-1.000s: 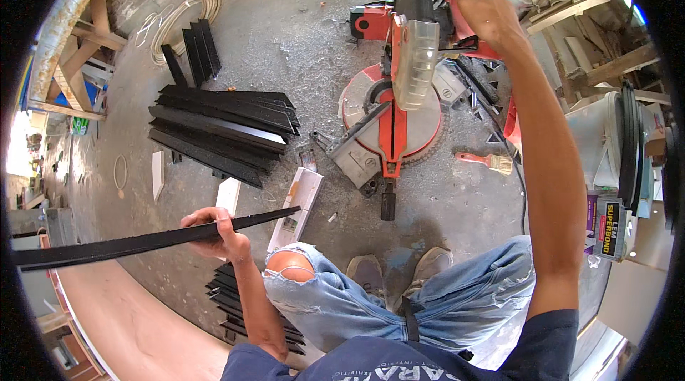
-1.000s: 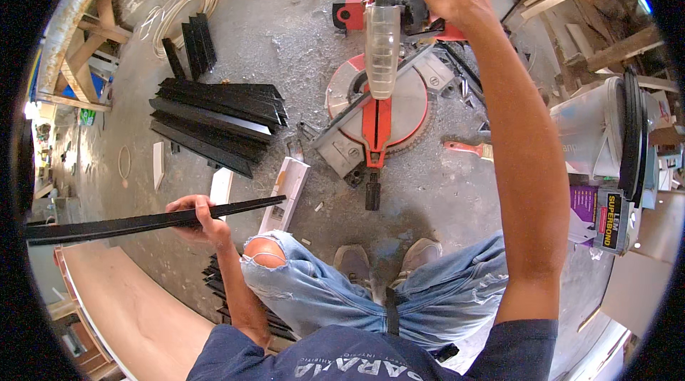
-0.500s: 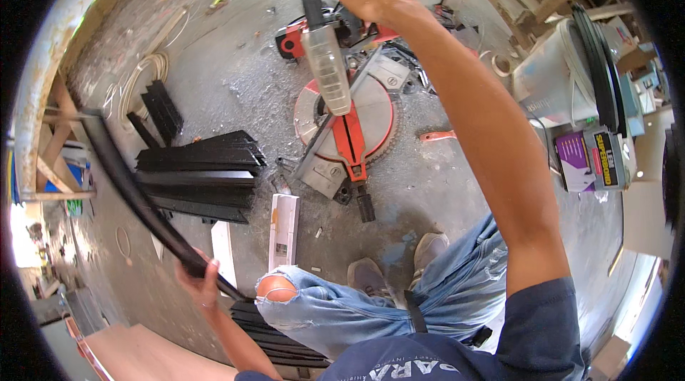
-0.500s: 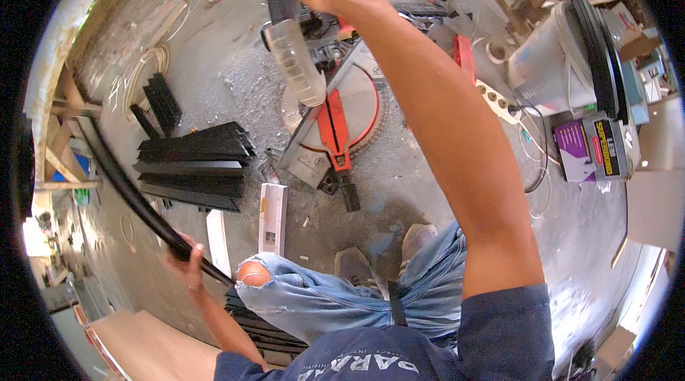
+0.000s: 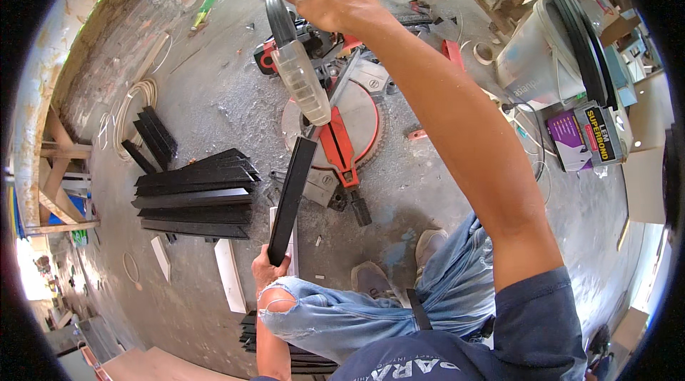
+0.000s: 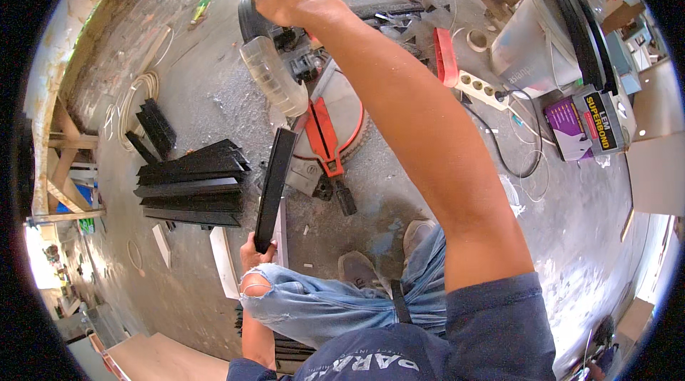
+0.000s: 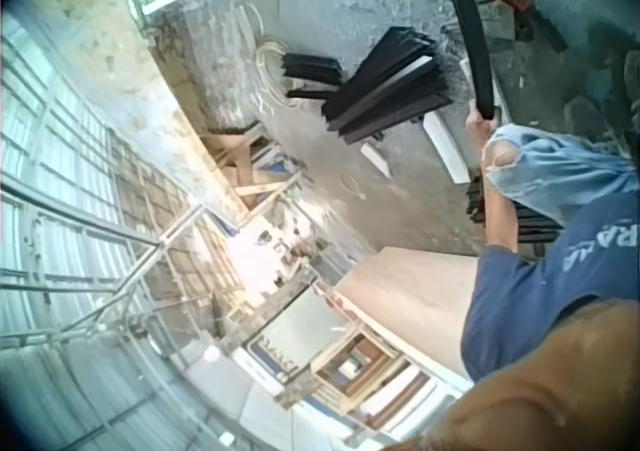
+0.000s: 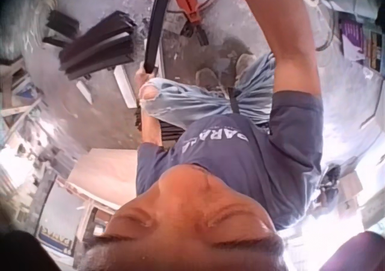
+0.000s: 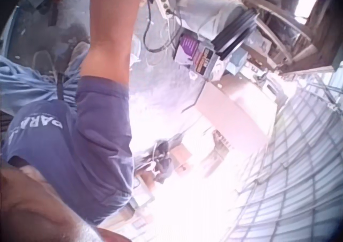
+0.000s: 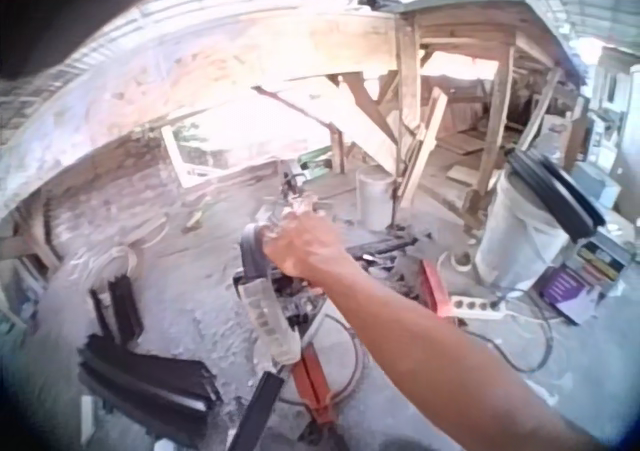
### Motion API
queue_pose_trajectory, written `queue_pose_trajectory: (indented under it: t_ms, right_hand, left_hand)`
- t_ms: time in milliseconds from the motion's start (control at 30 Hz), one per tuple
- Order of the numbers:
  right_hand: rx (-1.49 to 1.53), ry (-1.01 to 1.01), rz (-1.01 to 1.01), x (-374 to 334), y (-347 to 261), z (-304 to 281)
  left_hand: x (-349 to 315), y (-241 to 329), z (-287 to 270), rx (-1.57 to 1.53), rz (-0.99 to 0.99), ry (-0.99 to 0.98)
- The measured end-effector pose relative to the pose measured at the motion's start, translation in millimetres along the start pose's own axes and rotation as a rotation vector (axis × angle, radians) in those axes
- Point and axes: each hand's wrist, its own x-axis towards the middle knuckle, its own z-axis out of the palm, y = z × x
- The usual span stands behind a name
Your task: The person uses a miter saw to cut several pieces of black molding, handling them one at a time and placing them in a pile.
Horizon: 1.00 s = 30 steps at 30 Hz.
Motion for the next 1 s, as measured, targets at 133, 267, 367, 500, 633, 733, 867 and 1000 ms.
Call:
queue_pose_trajectory:
  t_ms: [133,267,367,500,633,733,867,1000]
  right_hand:
    - [0.040,0.014,0.046,-5,2,-2]
    - [0.027,0.016,-0.002,-9,1,-7]
    - [0.059,-0.001,0.013,-11,-4,-12]
    - [0.053,0.013,0.000,-8,4,-5]
    - [0.098,0.023,0.047,-8,-2,-8]
    - [0.102,0.028,0.008,-7,1,-7]
    - [0.146,0.046,0.045,-12,-1,-12]
    - [0.165,0.008,0.051,-19,-5,-22]
  left_hand:
    - [28,30,19,0.115,0.050,-0.016]
    - [47,40,29,0.233,0.092,-0.072]
    - [53,28,38,0.292,0.107,-0.064]
    - [55,28,43,0.319,0.128,-0.007]
    - [56,13,43,0.404,0.160,0.053]
    - [57,14,48,0.428,0.177,0.085]
    - [61,21,43,0.438,0.196,0.086]
    - [66,38,38,0.404,0.169,0.007]
